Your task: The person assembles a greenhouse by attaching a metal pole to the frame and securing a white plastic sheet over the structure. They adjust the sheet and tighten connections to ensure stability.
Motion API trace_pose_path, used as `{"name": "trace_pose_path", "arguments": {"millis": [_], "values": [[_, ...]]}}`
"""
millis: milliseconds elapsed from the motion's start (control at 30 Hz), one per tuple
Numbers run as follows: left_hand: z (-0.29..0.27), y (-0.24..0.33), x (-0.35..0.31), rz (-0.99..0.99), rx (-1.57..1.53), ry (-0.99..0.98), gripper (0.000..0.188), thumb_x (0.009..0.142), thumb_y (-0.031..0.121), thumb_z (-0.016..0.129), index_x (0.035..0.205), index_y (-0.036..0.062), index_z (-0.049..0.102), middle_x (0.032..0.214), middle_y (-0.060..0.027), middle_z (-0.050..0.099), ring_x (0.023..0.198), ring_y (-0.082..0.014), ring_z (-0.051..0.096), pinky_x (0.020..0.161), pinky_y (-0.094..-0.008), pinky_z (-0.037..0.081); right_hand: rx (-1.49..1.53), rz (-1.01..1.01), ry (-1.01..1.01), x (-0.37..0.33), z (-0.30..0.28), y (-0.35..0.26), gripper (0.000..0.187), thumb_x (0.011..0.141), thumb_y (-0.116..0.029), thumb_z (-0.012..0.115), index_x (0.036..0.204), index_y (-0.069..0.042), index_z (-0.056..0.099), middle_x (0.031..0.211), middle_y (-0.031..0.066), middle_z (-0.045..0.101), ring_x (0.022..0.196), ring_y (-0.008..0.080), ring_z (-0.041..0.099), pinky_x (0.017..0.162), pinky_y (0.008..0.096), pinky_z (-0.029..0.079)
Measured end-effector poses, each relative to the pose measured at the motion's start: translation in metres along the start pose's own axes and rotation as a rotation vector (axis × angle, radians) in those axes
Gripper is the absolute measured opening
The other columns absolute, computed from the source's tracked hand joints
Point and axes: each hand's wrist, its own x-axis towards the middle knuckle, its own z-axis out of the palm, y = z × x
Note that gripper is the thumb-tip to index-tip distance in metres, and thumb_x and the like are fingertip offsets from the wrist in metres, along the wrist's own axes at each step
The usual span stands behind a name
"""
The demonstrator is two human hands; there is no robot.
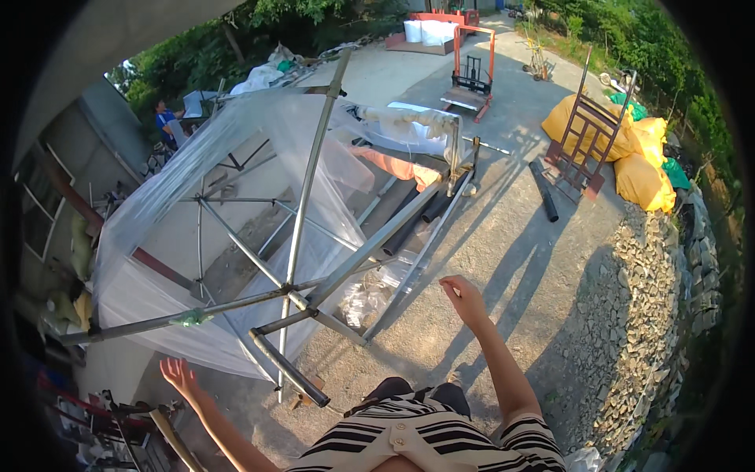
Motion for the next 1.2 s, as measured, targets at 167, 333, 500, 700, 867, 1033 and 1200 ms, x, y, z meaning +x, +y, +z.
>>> {"name": "trace_pose_path", "arguments": {"millis": [167,333,500,700,867,1033,1200], "values": [[0.068,-0.088,-0.198,-0.567,0.265,-0.188,0.088,0.082,0.028,0.069,0.146,0.0251,0.009,0.149,-0.0127,0.020,0.129,-0.0305,0.038,0.084,-0.0551,0.043,0.090,-0.310,0.062,0.197,0.024,-0.025,0.020,0.091,-0.010,0.052,0.109,-0.004,0.059,0.110,0.0105,0.060,0.089,0.0236,0.061,0.071,0.0304,0.047],[0.153,-0.008,-0.199,-0.757,0.282,-0.256,0.036,0.084,0.015,0.061,0.111,0.0047,0.040,0.073,-0.0100,0.060,0.043,-0.0204,0.058,0.037,-0.0296,0.047,0.184,-0.466,0.143,0.376,0.058,-0.016,0.024,0.091,-0.005,0.047,0.113,-0.002,0.057,0.113,0.0110,0.060,0.097,0.0242,0.059,0.080,0.0307,0.045],[0.140,-0.017,-0.216,-0.923,0.625,0.033,0.043,0.086,0.024,0.060,0.122,0.0027,0.047,0.097,-0.0163,0.063,0.080,-0.0312,0.064,0.069,-0.0438,0.051,0.471,-0.518,0.224,0.522,0.159,-0.061,0.027,0.090,-0.005,0.044,0.112,0.001,0.057,0.105,0.0146,0.062,0.101,0.0265,0.058,0.089,0.0302,0.042],[0.209,0.015,-0.217,-0.419,1.352,0.147,0.028,0.084,0.030,0.064,0.092,0.0038,0.057,0.066,-0.0093,0.056,0.048,-0.0224,0.050,0.046,-0.0366,0.042,0.959,-0.042,-0.311,0.662,0.225,-0.059,0.029,0.090,-0.011,0.050,0.116,-0.002,0.056,0.104,0.0109,0.062,0.097,0.0224,0.057,0.087,0.0292,0.042],[0.218,0.005,-0.207,-0.479,1.523,0.247,0.026,0.082,0.027,0.063,0.091,0.0039,0.056,0.066,-0.0103,0.057,0.049,-0.0240,0.052,0.047,-0.0376,0.043,1.010,0.002,-0.621,0.722,0.292,-0.098,0.030,0.089,-0.012,0.053,0.118,-0.002,0.055,0.106,0.0097,0.061,0.098,0.0211,0.057,0.087,0.0293,0.042],[0.233,0.007,-0.190,-0.551,1.626,0.301,0.024,0.080,0.025,0.063,0.089,0.0041,0.055,0.066,-0.0112,0.058,0.051,-0.0256,0.053,0.048,-0.0386,0.044,1.066,-0.064,-0.731,0.768,0.325,-0.154,0.033,0.088,-0.013,0.057,0.119,-0.003,0.054,0.107,0.0084,0.061,0.099,0.0199,0.056,0.087,0.0293,0.042],[0.237,0.015,-0.198,-0.601,1.687,0.342,0.022,0.079,0.022,0.063,0.088,0.0043,0.054,0.066,-0.0122,0.059,0.052,-0.0272,0.055,0.049,-0.0395,0.045,1.178,-0.092,-0.557,0.778,0.340,-0.175,0.043,0.082,-0.012,0.065,0.122,-0.001,0.052,0.113,0.0090,0.058,0.104,0.0189,0.054,0.091,0.0310,0.041]]}}
